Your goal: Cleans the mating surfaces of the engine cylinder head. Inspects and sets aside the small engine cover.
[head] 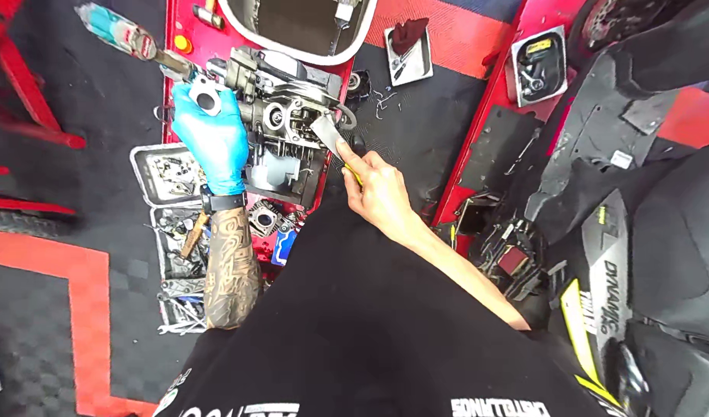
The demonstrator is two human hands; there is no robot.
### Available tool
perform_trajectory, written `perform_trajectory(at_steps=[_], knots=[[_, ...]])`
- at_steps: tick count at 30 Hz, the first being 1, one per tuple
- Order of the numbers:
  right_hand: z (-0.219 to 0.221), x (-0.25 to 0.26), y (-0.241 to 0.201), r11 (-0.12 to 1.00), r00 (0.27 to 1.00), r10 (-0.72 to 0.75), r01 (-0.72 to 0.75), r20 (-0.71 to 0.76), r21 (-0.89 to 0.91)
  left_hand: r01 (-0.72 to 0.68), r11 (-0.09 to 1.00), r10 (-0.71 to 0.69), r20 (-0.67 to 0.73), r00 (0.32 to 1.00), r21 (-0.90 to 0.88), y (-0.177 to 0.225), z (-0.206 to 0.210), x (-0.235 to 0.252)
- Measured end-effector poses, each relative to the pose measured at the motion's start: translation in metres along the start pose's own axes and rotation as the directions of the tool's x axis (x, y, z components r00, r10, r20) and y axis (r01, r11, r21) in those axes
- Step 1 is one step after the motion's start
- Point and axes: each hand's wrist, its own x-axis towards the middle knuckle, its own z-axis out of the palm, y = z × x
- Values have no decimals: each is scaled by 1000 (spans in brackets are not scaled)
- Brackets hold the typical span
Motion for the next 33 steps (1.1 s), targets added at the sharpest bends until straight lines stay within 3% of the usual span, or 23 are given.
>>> perform_trajectory(at_steps=[6,12,16,22,26,30,33], knots=[[4,6,19,997,998,-71,71,0,-12,-9,1000,9,-25,1000,-22,1,2,-1],[-25,16,-3,995,997,-74,72,26,73,-9,999,13,82,997,-50,-4,-13,-24],[-27,4,22,995,995,-91,90,29,52,53,997,-49,66,997,-51,4,-9,-11],[-20,8,21,987,993,-113,110,18,118,30,997,-26,49,998,-71,3,-11,-20],[-16,0,34,989,997,-78,77,1,125,112,994,-112,-3,994,-11,6,0,-4],[-11,-25,69,976,997,0,17,-77,218,111,990,-119,93,988,91,10,-18,-17],[-9,-20,73,955,962,115,-38,-248,296,157,977,-177,138,974,146,13,-29,-20]])
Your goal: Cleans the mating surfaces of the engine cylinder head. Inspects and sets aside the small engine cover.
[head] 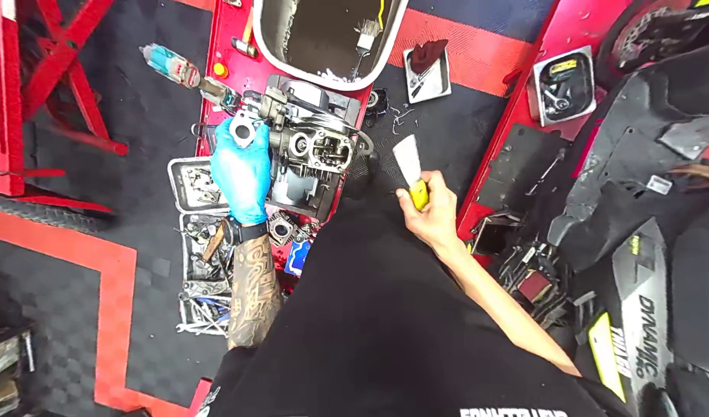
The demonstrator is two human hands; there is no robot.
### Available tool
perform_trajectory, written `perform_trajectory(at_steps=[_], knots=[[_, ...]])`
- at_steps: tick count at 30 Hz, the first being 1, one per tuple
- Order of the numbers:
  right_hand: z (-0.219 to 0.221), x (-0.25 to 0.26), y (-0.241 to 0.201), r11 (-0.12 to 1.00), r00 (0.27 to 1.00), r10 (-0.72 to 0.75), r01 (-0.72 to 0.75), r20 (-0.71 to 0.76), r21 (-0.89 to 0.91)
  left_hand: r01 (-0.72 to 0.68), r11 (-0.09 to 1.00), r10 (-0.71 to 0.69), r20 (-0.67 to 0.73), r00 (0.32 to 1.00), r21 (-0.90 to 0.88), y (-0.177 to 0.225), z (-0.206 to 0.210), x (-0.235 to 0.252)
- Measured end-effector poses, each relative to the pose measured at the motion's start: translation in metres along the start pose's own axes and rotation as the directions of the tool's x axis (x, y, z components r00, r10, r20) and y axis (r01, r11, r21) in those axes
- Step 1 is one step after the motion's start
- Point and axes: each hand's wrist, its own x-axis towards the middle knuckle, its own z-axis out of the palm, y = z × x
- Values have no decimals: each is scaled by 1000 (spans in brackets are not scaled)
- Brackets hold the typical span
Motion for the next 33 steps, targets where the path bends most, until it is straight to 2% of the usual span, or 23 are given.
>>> perform_trajectory(at_steps=[2,5,7,10,13,15,18,19,20,21,23,25,28,33], knots=[[6,23,-24,1000,998,4,-3,-65,22,-14,999,13,-13,1000,-29,0,2,0],[28,67,-64,993,993,-107,109,-40,42,-2,998,-3,-81,997,-62,1,15,11],[49,94,-74,983,984,-178,179,19,-42,8,996,-16,-92,996,-84,3,19,17],[58,111,-85,954,975,-188,210,119,-214,22,993,-33,-95,995,-118,4,18,17],[61,110,-89,924,965,-241,260,104,-279,47,989,-59,-83,995,-139,4,18,16],[65,109,-82,946,961,-277,274,11,-173,40,989,-54,-90,994,-146,3,20,16],[50,113,-74,966,984,-146,163,-100,199,32,987,-49,-103,993,-156,1,21,18],[38,116,-68,950,989,-106,132,-107,283,29,986,-47,-107,993,-164,1,22,18],[24,119,-59,953,990,-93,118,-103,281,25,985,-44,-109,993,-171,0,23,17],[10,123,-45,978,992,-98,111,-78,178,23,984,-43,-108,993,-179,0,23,18],[-16,128,-17,981,995,-79,89,68,-172,25,982,-46,-111,993,-185,1,23,19],[-30,129,8,942,972,-17,95,236,-323,28,980,-50,-111,993,-195,1,24,19],[-37,126,20,915,919,-150,269,365,-301,36,973,-64,-119,991,-227,1,26,21],[-35,139,11,794,737,-401,576,544,-195,27,952,-70,-130,989,-303,0,29,20]])
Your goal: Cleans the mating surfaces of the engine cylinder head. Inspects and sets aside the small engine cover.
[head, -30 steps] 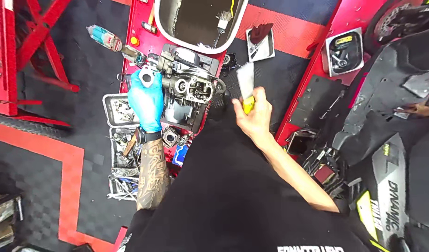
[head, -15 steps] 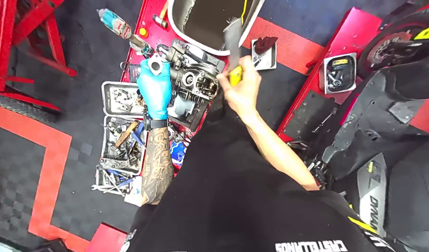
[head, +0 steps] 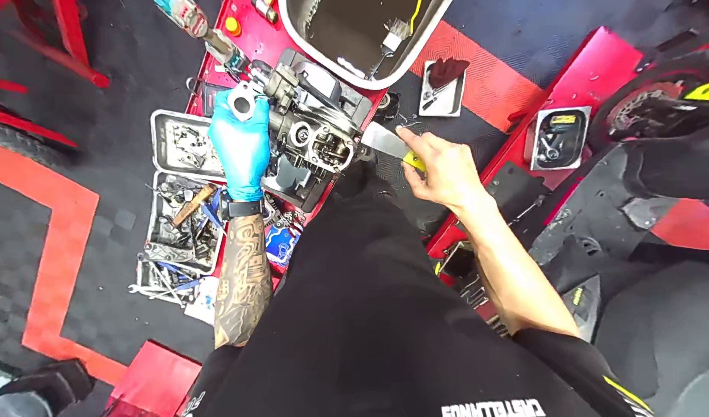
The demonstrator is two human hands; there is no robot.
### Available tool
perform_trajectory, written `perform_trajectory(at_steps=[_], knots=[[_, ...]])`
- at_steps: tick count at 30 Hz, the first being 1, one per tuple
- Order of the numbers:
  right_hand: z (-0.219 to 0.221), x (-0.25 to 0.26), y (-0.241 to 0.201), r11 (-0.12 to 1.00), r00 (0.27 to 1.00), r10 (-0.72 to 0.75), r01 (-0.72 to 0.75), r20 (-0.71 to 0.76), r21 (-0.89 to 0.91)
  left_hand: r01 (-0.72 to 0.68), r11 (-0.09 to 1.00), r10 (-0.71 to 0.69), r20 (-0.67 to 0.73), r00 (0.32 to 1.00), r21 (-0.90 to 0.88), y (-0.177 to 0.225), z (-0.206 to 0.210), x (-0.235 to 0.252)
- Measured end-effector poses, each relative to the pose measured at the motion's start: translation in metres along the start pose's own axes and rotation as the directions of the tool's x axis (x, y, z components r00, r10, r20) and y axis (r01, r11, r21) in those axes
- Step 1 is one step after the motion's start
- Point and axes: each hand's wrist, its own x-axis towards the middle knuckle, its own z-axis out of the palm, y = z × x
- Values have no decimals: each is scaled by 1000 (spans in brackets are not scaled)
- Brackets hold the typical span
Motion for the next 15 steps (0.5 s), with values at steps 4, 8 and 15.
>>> perform_trajectory(at_steps=[4,8,15], knots=[[-6,26,19,975,976,-217,217,17,-50,28,998,-28,3,1000,-50,3,1,-1],[-17,45,26,949,950,-303,308,70,-69,36,997,-38,-22,999,-75,5,3,-2],[-34,62,29,929,927,-345,359,148,-86,41,993,-49,-72,996,-109,5,9,-2]])
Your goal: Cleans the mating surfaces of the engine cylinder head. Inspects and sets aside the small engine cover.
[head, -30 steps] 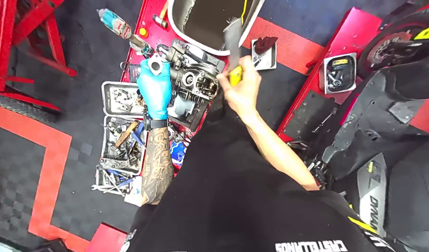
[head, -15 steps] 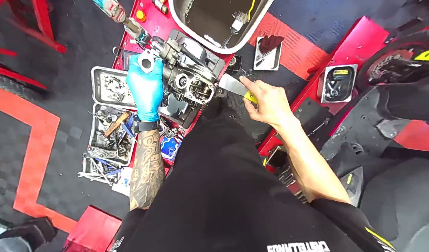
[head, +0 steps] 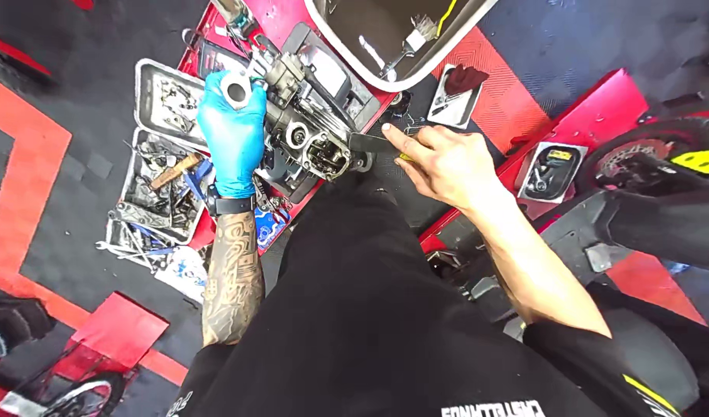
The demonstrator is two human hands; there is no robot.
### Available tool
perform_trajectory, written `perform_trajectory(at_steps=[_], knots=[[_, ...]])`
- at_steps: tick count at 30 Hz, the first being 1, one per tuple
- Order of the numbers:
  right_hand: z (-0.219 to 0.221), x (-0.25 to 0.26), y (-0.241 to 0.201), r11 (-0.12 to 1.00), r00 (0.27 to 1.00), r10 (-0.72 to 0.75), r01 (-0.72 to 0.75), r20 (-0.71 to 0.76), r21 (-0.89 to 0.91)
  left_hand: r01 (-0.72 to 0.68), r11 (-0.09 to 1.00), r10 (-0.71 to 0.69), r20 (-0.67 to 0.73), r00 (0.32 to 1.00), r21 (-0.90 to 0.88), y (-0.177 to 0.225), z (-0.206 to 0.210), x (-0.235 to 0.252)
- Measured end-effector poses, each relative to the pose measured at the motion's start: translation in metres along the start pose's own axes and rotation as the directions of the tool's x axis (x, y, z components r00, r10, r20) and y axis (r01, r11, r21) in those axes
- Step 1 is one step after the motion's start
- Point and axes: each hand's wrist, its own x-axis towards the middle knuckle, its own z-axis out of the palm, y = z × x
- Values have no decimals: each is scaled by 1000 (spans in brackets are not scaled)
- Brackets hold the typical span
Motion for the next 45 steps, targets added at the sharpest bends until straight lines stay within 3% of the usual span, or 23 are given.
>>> perform_trajectory(at_steps=[7,13,17,19,22,26,29,32,40,45], knots=[[-5,5,-7,998,1000,3,-1,30,-56,-15,1000,15,-16,1000,-22,2,1,-1],[3,7,-9,999,997,39,-38,66,-3,-1,1000,1,-3,1000,0,5,1,-2],[10,21,-33,999,999,41,-41,11,-32,-16,999,16,4,1000,34,2,1,-1],[-3,21,-45,994,996,82,-80,35,-68,16,999,-17,17,1000,40,1,-1,-4],[-30,6,-29,982,982,182,-179,55,-52,47,998,-48,12,999,37,3,-2,1],[-20,-28,-14,935,947,318,-321,42,150,71,997,-74,59,996,41,0,-4,-1],[-1,-44,-49,838,924,369,-378,103,394,47,999,-47,59,997,14,-3,-5,2],[19,-51,-92,769,915,371,-398,157,500,-3,1000,4,52,999,-5,-7,-4,3],[46,-33,-167,809,846,532,-521,38,273,-224,928,223,-37,974,-297,-24,5,6],[51,-17,-192,745,769,639,-616,-8,257,-200,888,209,-23,978,-414,-23,7,5]])
